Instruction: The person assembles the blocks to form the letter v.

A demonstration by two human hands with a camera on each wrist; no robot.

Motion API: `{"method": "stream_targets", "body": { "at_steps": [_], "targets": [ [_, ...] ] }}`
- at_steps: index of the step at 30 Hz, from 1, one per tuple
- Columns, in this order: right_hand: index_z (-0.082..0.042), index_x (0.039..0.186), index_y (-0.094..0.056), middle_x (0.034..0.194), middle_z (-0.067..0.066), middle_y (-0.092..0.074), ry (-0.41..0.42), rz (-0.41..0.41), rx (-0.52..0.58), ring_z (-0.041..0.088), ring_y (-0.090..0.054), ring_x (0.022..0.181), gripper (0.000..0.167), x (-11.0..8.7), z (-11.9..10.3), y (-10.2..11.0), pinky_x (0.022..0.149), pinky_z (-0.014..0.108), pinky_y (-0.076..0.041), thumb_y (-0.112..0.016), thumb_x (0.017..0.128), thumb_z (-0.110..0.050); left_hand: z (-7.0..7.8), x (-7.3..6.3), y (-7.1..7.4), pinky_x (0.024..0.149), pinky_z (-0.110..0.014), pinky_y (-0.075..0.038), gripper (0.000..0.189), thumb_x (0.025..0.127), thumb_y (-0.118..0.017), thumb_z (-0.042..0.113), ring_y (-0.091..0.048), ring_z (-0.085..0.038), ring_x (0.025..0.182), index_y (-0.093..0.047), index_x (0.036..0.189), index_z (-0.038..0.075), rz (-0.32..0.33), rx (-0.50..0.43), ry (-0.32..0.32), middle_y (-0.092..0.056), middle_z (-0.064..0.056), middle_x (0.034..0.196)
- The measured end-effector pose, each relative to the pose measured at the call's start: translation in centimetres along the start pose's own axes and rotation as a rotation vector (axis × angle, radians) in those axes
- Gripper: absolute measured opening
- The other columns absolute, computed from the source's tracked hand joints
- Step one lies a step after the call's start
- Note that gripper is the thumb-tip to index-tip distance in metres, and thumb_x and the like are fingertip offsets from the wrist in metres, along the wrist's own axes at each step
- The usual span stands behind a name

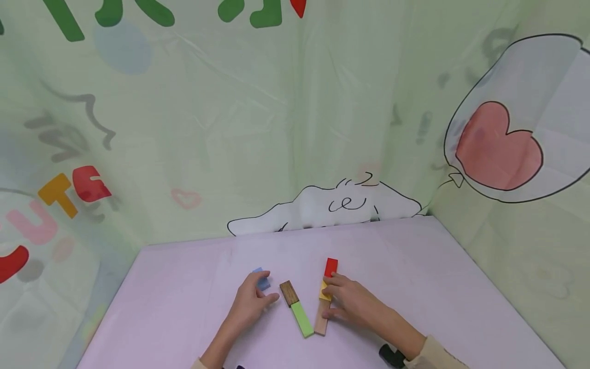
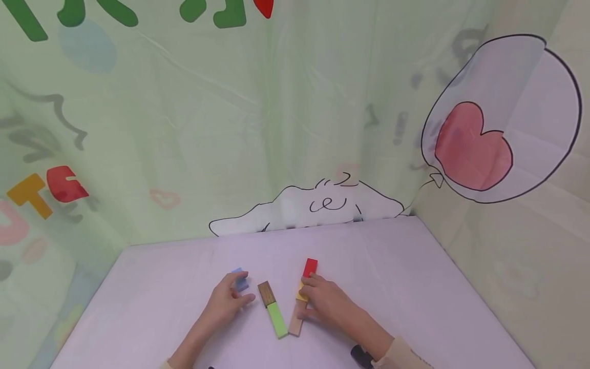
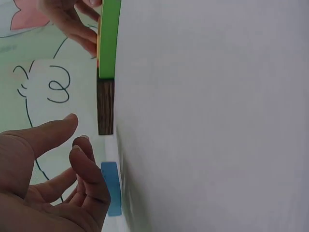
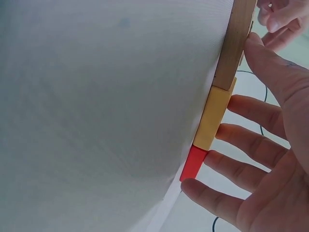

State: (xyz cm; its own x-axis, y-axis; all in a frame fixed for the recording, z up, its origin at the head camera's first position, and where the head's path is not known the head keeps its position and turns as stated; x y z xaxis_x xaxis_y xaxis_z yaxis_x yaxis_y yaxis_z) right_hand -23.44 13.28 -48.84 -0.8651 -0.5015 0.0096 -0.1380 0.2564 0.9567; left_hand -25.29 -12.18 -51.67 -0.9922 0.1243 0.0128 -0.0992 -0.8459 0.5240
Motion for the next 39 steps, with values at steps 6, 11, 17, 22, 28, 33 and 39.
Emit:
{"method": "stream_targets", "body": {
  "at_steps": [6,11,17,22,28,33,39],
  "targets": [
    [-0.007,0.119,-0.078,0.142,0.015,-0.068,0.007,0.002,-0.008,0.04,-0.057,0.142,0.053,-0.1,-0.1,0.0,0.111,0.053,-0.053,-0.09,0.082,-0.042,-0.3,0.3,1.2,0.055,-0.021,-0.046,0.067,0.087,-0.085,0.009,-0.054,-0.011,0.067,-0.055,0.146,-0.002,0.043,-0.011,0.034,-0.063,-0.018,0.109],
    [-0.007,0.119,-0.078,0.142,0.015,-0.069,0.01,0.007,-0.01,0.04,-0.058,0.141,0.053,-0.1,-0.1,0.1,0.111,0.052,-0.053,-0.09,0.081,-0.042,-0.8,0.5,1.8,0.056,-0.021,-0.046,0.069,0.086,-0.085,0.008,-0.055,-0.012,0.069,-0.055,0.147,-0.001,0.066,0.025,0.043,-0.062,-0.02,0.134],
    [-0.006,0.119,-0.078,0.142,0.015,-0.069,0.011,0.005,-0.01,0.04,-0.058,0.142,0.054,-0.2,-0.1,-0.1,0.111,0.052,-0.053,-0.089,0.082,-0.043,-1.7,0.8,2.5,0.056,-0.02,-0.045,0.071,0.085,-0.085,0.008,-0.052,-0.011,0.069,-0.054,0.148,-0.001,0.097,0.066,0.065,-0.059,-0.021,0.142],
    [-0.007,0.119,-0.078,0.142,0.015,-0.069,0.014,0.01,-0.02,0.039,-0.058,0.141,0.053,-0.1,0.0,0.0,0.111,0.051,-0.053,-0.089,0.082,-0.043,-1.9,1.2,3.0,0.056,-0.021,-0.043,0.071,0.085,-0.085,0.007,-0.049,-0.011,0.067,-0.054,0.148,-0.003,0.106,0.053,0.062,-0.06,-0.022,0.14],
    [-0.007,0.12,-0.078,0.143,0.015,-0.068,0.005,0.005,-0.009,0.039,-0.058,0.142,0.053,-0.2,0.1,-0.1,0.111,0.052,-0.053,-0.089,0.082,-0.043,-2.1,1.4,2.9,0.057,-0.023,-0.042,0.07,0.085,-0.085,0.009,-0.05,-0.013,0.069,-0.055,0.148,-0.004,0.078,0.071,0.083,-0.062,-0.022,0.135],
    [-0.007,0.119,-0.078,0.142,0.015,-0.069,0.01,0.008,-0.011,0.04,-0.058,0.141,0.053,-0.2,0.0,-0.1,0.111,0.052,-0.053,-0.09,0.082,-0.042,-2.5,1.6,2.6,0.062,-0.023,-0.044,0.072,0.086,-0.087,0.012,-0.051,-0.014,0.072,-0.054,0.149,-0.002,0.069,0.11,0.09,-0.061,-0.023,0.141],
    [-0.007,0.119,-0.078,0.142,0.015,-0.069,0.017,0.011,-0.019,0.039,-0.058,0.141,0.053,-0.2,0.0,0.0,0.111,0.051,-0.053,-0.09,0.082,-0.042,-2.4,1.9,2.4,0.066,-0.026,-0.046,0.072,0.086,-0.087,0.013,-0.051,-0.015,0.073,-0.055,0.148,-0.001,0.07,0.131,0.089,-0.061,-0.023,0.143]
  ]
}}
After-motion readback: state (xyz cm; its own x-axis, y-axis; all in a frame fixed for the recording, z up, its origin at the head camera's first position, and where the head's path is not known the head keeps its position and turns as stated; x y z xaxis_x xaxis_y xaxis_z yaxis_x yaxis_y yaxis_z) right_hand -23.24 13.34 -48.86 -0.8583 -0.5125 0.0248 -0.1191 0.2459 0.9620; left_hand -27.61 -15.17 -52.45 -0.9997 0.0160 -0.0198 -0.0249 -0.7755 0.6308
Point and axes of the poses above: each hand's wrist, its own x-axis towards the middle knuckle, its own y-axis out of the back of the hand, z = x × y, the point moved 6 cm from there along x, towards the middle knuckle
